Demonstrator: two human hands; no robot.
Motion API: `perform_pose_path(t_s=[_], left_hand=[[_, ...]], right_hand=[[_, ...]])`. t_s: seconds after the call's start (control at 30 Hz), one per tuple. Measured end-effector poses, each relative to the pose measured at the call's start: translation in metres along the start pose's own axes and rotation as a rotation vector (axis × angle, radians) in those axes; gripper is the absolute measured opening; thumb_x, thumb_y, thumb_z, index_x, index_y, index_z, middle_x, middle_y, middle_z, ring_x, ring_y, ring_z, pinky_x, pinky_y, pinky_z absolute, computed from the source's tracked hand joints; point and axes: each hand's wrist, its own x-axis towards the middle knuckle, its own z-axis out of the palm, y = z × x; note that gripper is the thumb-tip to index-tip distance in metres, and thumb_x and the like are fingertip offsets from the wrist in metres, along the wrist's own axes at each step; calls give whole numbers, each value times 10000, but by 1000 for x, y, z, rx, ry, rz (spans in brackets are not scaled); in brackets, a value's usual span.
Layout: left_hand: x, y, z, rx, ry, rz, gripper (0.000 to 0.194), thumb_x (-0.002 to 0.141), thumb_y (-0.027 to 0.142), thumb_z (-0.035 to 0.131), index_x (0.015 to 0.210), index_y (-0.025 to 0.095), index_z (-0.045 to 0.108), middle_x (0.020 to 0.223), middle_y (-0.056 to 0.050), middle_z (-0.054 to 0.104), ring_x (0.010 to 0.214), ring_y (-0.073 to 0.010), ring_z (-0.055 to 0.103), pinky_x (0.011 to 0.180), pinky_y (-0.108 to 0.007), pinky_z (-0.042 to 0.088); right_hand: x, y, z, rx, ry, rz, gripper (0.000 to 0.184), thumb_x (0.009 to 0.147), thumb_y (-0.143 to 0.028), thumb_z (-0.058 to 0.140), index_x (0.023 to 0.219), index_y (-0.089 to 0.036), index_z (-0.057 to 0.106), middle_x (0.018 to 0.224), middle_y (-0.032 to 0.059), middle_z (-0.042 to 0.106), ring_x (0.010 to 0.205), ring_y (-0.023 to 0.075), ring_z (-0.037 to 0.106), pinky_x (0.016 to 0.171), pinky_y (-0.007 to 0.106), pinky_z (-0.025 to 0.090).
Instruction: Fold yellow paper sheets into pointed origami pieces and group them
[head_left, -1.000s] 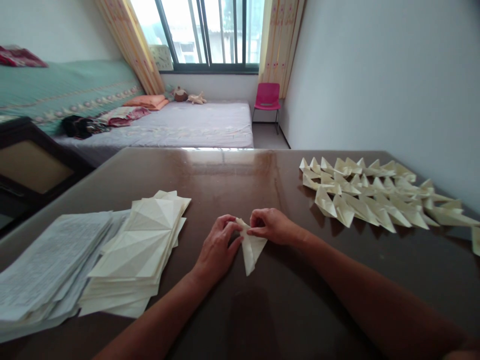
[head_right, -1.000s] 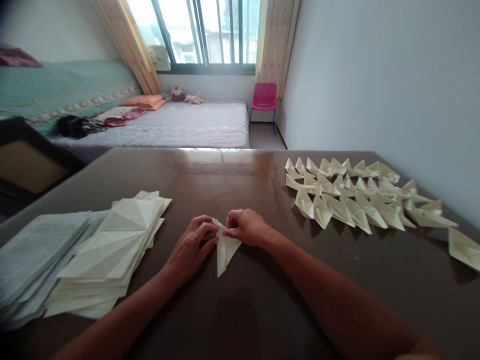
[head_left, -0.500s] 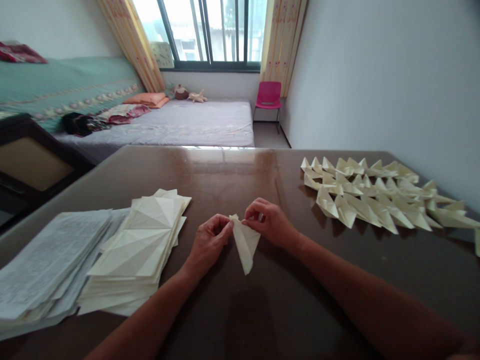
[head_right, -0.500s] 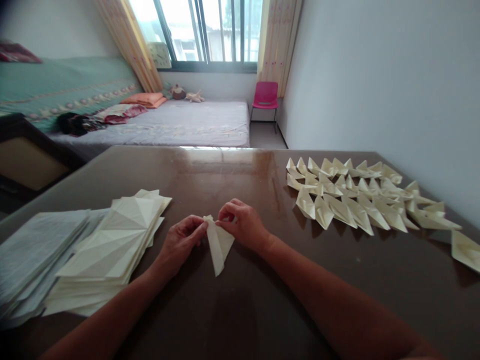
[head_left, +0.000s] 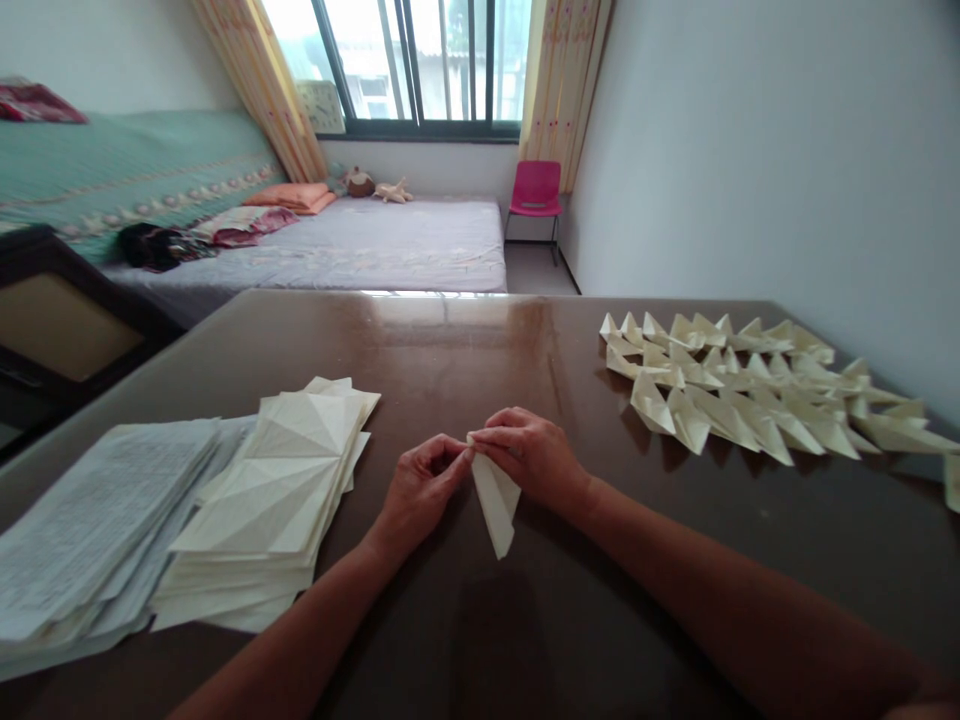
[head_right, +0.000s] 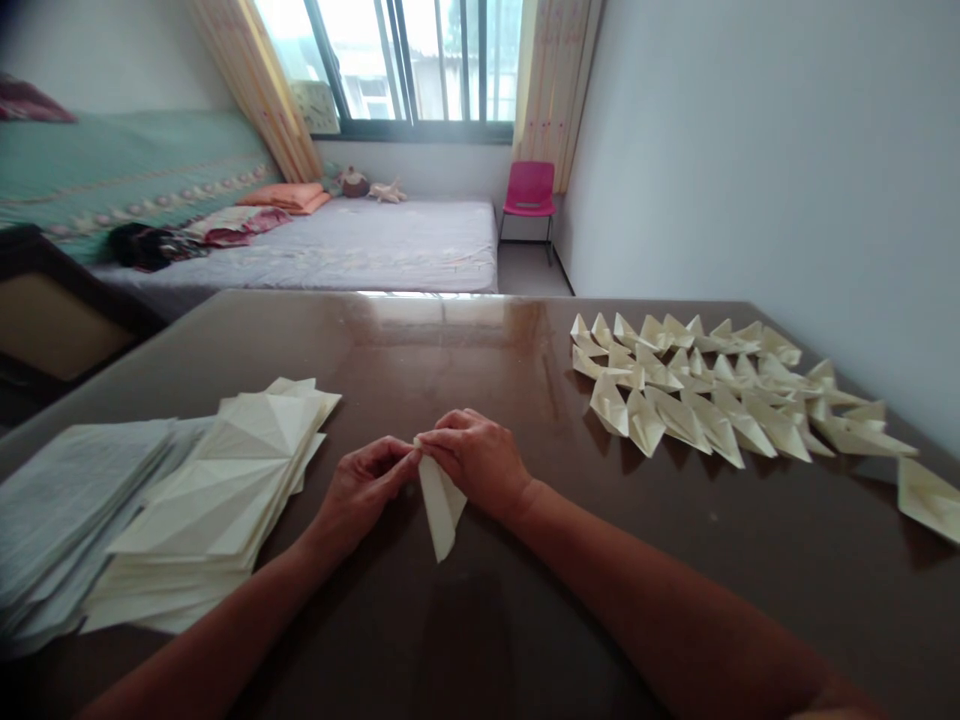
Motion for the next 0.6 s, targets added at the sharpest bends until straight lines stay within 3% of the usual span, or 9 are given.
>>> perform_pose_path(t_s=[0.17,0.27,0.37,0.43,0.6], left_hand=[[1,-2,-1,24,-6,19,274,809,406,630,787,133,656,622,24,562,529,-66,399,493,-179,338],[1,-2,-1,49,21,26,266,816,401,619,768,139,638,598,35,541,510,-63,387,483,-179,330],[1,-1,0,61,52,29,261,817,390,618,725,147,597,564,54,504,483,-54,362,474,-176,321],[1,-1,0,56,60,31,259,813,386,621,711,151,580,551,61,488,477,-53,357,473,-175,320],[0,-2,0,42,52,45,263,811,387,624,707,150,578,576,52,506,510,-61,390,491,-174,338]], right_hand=[[0,-2,1,9,-54,1,264,943,-347,471,1065,-307,702,983,18,671,911,145,597,773,247,449],[0,-4,0,-9,17,38,253,931,-336,499,1112,-278,666,1024,32,649,907,144,593,766,242,446],[0,-7,-2,-65,98,39,206,907,-354,542,1008,-235,678,964,39,639,855,143,587,751,247,435],[-1,-8,-2,-113,86,-23,204,911,-369,536,922,-239,694,904,29,648,844,146,586,767,259,419],[-3,-8,1,-150,52,-30,243,924,-402,510,953,-282,719,925,16,687,853,149,599,777,272,408]])
